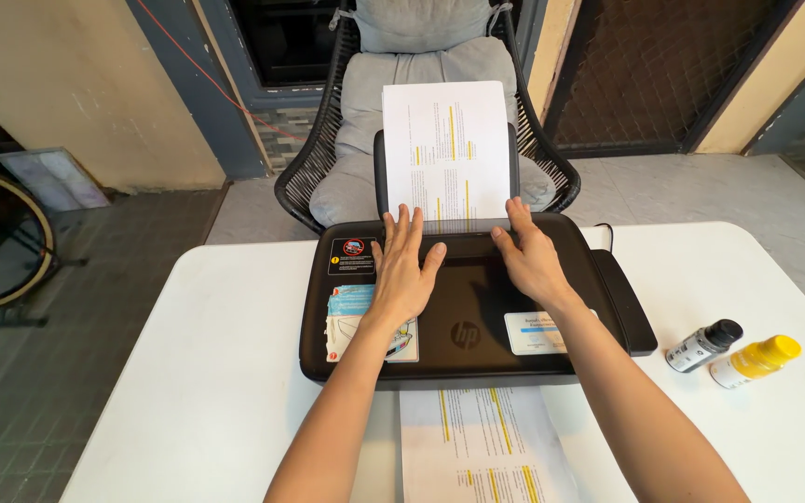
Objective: The person repeatedly loads single sheets of paper into the top input slot of a desktop printer, then retrieves them from the output tray. The person handles both blank and printed sheets, stacking them on the table between cycles.
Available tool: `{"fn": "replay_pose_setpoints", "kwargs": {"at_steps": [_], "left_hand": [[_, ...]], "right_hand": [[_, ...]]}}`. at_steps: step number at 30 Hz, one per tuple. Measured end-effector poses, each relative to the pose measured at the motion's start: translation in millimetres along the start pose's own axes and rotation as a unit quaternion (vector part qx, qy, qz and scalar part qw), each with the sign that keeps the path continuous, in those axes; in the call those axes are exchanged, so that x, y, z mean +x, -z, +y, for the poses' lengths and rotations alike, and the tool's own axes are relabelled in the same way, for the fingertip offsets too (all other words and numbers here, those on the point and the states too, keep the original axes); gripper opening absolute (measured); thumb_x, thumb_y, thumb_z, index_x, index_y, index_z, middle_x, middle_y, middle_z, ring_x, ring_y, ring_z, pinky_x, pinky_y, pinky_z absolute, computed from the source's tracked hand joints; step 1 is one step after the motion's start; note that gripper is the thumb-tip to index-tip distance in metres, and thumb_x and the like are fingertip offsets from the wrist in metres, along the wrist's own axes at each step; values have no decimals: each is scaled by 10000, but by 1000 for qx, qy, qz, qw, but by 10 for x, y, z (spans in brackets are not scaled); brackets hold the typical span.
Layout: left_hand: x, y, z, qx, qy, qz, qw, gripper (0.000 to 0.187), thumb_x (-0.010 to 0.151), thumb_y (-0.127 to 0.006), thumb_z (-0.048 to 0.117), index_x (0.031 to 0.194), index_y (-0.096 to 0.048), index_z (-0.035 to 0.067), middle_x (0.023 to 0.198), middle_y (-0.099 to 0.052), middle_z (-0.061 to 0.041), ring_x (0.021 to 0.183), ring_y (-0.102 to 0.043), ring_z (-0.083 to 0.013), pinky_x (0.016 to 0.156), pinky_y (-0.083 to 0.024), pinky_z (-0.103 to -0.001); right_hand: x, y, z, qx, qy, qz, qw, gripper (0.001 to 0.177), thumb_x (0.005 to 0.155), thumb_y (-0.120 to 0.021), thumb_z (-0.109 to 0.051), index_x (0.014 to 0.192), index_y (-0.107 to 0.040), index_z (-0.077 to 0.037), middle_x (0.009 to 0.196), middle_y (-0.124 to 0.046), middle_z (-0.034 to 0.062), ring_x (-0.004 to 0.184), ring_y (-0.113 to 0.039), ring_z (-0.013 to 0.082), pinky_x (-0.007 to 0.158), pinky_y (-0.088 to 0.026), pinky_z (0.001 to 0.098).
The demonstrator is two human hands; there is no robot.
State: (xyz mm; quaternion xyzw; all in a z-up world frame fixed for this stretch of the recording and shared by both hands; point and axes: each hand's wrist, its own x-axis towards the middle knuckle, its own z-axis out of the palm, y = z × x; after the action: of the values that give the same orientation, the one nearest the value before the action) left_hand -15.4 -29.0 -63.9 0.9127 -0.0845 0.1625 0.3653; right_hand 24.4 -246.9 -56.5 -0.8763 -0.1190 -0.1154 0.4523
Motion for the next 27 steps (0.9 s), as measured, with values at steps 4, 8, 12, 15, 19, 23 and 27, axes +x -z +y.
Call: {"fn": "replay_pose_setpoints", "kwargs": {"at_steps": [4,8,12,15,19,23,27], "left_hand": [[-154,33,78,-7,2,0,1000,735,1026,-460,465,1603,-244,63,1692,-133,-203,1575,0,-379,1208,-23,-649],[-314,26,116,-16,-9,8,1000,724,1033,-458,456,1598,-255,51,1694,-156,-198,1579,-23,-382,1214,-38,-639],[-462,12,118,-22,-23,18,999,710,1053,-434,445,1605,-244,40,1694,-171,-201,1581,-43,-391,1227,-56,-623],[-575,8,129,-20,-16,12,1000,715,1047,-427,451,1604,-242,41,1694,-170,-196,1575,-49,-389,1225,-66,-610],[-718,12,155,-20,-12,6,1000,714,1046,-416,463,1606,-242,57,1693,-178,-178,1575,-42,-379,1226,-58,-608],[-888,16,198,-26,-18,10,999,707,1050,-415,465,1606,-251,61,1697,-189,-172,1583,-51,-368,1232,-66,-599],[-1086,11,225,-33,-16,2,999,701,1047,-422,453,1605,-250,66,1701,-185,-157,1583,-47,-358,1233,-55,-583]], "right_hand": [[-140,41,-43,1,16,-4,1000,612,1006,-567,-234,1537,-365,-6,1642,-292,190,1562,-182,286,1212,-258,386],[-293,55,-67,16,22,-7,1000,601,1008,-563,-227,1533,-372,-5,1650,-282,186,1564,-173,284,1213,-251,386],[-450,82,-98,40,23,-11,999,606,1002,-563,-219,1536,-368,-8,1659,-269,181,1572,-155,279,1226,-231,388],[-564,97,-115,31,15,-20,999,615,996,-573,-229,1538,-368,-20,1659,-265,172,1574,-141,271,1233,-212,390],[-692,103,-105,11,18,-26,999,624,1008,-567,-242,1550,-346,-27,1670,-235,171,1573,-114,275,1234,-194,401],[-864,105,-93,10,37,-28,999,629,1016,-561,-246,1561,-338,-24,1673,-239,169,1577,-111,276,1249,-155,413],[-1050,114,-92,32,11,-31,999,639,998,-558,-266,1554,-336,-41,1670,-253,141,1576,-127,258,1224,-211,386]]}}
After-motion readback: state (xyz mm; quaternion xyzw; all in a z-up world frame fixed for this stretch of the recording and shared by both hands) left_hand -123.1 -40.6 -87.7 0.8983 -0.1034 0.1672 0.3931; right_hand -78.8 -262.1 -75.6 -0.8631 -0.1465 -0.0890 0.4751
